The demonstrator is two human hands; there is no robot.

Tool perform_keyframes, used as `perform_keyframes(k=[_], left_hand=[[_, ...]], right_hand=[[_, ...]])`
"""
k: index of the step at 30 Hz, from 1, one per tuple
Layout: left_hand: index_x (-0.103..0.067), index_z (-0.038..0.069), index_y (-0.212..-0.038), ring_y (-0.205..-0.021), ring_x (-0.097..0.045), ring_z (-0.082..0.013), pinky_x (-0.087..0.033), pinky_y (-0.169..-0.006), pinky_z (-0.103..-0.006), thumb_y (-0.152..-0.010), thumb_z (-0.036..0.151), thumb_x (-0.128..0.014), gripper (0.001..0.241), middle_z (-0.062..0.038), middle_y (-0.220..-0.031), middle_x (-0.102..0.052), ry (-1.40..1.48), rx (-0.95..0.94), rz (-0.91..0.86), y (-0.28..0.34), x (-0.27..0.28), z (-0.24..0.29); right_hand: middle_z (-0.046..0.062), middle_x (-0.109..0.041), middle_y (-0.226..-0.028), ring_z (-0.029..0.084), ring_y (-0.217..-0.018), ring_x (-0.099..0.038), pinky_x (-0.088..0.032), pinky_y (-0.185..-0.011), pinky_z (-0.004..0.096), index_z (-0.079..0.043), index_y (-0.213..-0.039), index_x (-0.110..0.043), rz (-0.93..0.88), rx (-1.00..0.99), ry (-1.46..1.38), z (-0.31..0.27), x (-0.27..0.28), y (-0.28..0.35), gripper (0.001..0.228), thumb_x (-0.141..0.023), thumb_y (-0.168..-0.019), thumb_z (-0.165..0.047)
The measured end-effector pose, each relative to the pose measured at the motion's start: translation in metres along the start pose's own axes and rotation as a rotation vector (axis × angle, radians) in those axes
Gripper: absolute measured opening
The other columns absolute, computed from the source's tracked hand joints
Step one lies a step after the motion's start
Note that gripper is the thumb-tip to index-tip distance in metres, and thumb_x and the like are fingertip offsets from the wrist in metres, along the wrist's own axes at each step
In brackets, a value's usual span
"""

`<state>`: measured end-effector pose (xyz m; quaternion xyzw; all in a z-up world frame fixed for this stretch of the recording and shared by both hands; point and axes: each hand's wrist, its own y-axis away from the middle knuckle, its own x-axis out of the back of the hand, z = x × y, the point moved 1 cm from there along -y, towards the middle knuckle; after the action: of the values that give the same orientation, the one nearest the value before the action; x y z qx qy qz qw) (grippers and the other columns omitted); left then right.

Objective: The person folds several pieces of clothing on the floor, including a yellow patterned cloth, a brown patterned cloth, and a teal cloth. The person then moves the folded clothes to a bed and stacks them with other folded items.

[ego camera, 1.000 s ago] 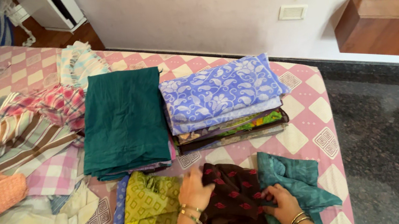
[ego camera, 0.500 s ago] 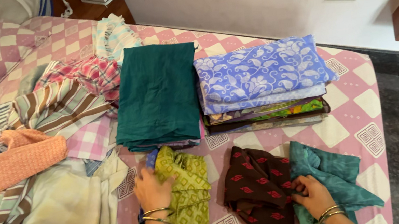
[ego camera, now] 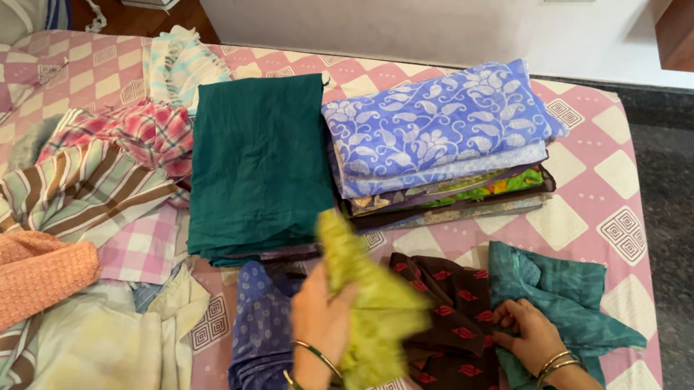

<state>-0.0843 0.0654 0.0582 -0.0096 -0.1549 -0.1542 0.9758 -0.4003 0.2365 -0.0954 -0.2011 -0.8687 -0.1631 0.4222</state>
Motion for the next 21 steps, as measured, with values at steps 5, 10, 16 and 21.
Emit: perform_keyframes(k=[5, 10, 16, 21], left_hand=[[-0.058, 0.003, -0.133, -0.1, -0.071, -0.0186, -0.058, -0.09, -0.0338, -0.087, 0.004, -0.074, 0.049, -0.007, -0.113, -0.073, 0.844, 0.151, -0.526, -0.002, -0.086, -0.019], [-0.053, 0.003, -0.115, -0.097, -0.069, -0.0217, -0.055, -0.083, -0.0372, -0.083, 0.012, -0.082, 0.044, -0.01, -0.105, -0.07, 0.288, 0.176, -0.205, 0.004, -0.139, -0.075], [-0.064, 0.008, -0.101, -0.09, -0.07, -0.0316, -0.053, -0.08, -0.0409, -0.066, 0.019, -0.091, 0.046, -0.011, -0.096, -0.072, -0.158, -0.056, 0.183, 0.009, -0.079, -0.088], [-0.062, 0.001, -0.112, -0.107, -0.058, -0.0412, -0.048, -0.087, -0.053, -0.059, 0.04, -0.097, 0.075, -0.021, -0.112, -0.064, -0.704, 0.215, 0.652, -0.018, 0.072, -0.119]], right_hand=[[0.008, -0.069, -0.093, 0.022, -0.085, -0.068, -0.057, -0.078, 0.034, -0.008, -0.103, -0.068, -0.008, 0.068, -0.117, -0.001, -0.008, -0.005, 0.035, -0.083, -0.072, -0.013], [0.014, -0.073, -0.099, 0.025, -0.092, -0.071, -0.057, -0.082, 0.036, -0.004, -0.109, -0.066, -0.003, 0.066, -0.134, 0.012, -0.005, -0.002, 0.038, -0.08, -0.075, -0.01], [0.013, -0.079, -0.092, 0.024, -0.087, -0.077, -0.057, -0.079, 0.035, 0.0, -0.107, -0.066, -0.049, -0.055, -0.311, 0.038, -0.006, -0.002, 0.034, -0.074, -0.074, -0.006], [0.01, -0.08, -0.091, 0.02, -0.083, -0.07, -0.05, -0.078, 0.03, -0.002, -0.101, -0.078, -0.155, -0.22, -0.808, 0.061, -0.003, -0.016, 0.033, -0.063, -0.082, -0.025]])
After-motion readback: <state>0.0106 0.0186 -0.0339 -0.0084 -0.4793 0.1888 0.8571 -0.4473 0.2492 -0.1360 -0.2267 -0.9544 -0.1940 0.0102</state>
